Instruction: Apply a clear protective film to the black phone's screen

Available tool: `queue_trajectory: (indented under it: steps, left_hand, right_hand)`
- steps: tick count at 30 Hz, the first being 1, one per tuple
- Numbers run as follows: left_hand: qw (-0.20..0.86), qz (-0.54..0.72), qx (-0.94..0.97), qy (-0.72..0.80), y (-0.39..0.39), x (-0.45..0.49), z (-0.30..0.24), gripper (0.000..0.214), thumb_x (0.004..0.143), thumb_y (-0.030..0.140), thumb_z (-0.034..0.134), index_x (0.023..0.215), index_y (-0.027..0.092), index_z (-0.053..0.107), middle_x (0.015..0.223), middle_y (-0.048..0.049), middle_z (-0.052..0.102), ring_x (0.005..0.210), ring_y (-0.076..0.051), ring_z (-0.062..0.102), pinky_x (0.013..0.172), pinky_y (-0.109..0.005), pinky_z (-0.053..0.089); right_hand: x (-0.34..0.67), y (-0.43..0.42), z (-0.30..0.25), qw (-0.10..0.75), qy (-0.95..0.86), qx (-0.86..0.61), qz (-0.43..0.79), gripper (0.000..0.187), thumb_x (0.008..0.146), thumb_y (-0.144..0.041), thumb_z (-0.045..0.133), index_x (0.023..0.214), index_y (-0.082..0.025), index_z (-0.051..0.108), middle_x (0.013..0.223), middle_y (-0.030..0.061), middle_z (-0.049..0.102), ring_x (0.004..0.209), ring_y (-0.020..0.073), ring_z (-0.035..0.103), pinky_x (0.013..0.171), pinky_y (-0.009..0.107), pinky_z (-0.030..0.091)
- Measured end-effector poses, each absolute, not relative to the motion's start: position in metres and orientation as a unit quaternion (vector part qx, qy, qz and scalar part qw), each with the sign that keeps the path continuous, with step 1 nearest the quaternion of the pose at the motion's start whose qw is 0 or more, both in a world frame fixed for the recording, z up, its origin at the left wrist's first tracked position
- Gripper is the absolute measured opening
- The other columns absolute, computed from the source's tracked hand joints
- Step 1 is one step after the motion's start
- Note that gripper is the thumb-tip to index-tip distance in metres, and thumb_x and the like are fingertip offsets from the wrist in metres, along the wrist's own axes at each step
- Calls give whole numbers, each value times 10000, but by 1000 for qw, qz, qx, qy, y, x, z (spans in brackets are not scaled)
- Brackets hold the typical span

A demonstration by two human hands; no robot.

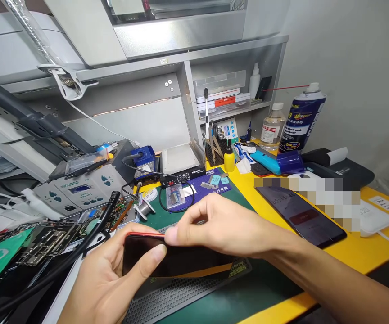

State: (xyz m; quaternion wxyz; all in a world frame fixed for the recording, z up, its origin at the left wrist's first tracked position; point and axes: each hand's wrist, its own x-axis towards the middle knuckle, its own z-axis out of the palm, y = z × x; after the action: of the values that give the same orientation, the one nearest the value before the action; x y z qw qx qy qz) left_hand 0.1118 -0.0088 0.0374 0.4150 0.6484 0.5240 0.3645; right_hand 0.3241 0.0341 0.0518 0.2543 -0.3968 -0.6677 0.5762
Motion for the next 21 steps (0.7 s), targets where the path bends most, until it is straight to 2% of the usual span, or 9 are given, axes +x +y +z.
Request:
queue_trajectory:
  steps: [2,5,9,13,17,21]
  left_hand:
    - [423,371,639,524,-9,114,39,201,857,416,658,896,220,632,815,-2,694,796,-192,656,704,-249,491]
    - [436,377,623,529,-11,117,42,248,854,456,649,862,208,636,803,-19,690,800,-208,649,719,-273,485]
    - [454,366,614,532,-14,120,47,273,848,472,654,828,202,627,772,-14,663,770,-187,612,700,-266,462]
    - [456,370,609,533,-16,120,49,248,845,442,656,793,202,616,741,1,629,743,-167,581,666,-252,443]
    - [455,377,606,533,-13,120,46,237,840,433,668,833,197,645,762,-8,660,750,-173,595,642,-251,448]
    - [503,401,575,504,-7,118,41,262,819,399,719,956,178,684,899,-41,741,853,-214,670,770,-287,524]
  right_hand:
    - [320,30,53,262,-676,-410,554,334,769,-497,790,850,-173,810,801,19,704,719,169,566,599,254,404]
    - [315,24,56,293,-685,-416,521,238,796,-422,784,790,-187,820,818,23,737,752,185,607,636,262,431]
    - [315,22,57,306,-674,-401,540,145,796,-326,794,740,-194,812,771,11,720,733,166,600,648,260,429]
    - [317,25,56,304,-655,-393,570,181,780,-335,802,699,-174,790,753,16,679,712,166,565,634,278,401]
    - [319,27,51,288,-656,-395,576,237,810,-384,766,709,-169,768,746,12,634,695,162,508,617,292,347]
    - [320,29,46,294,-659,-407,560,300,830,-420,742,675,-168,694,705,-15,533,664,142,404,602,293,284]
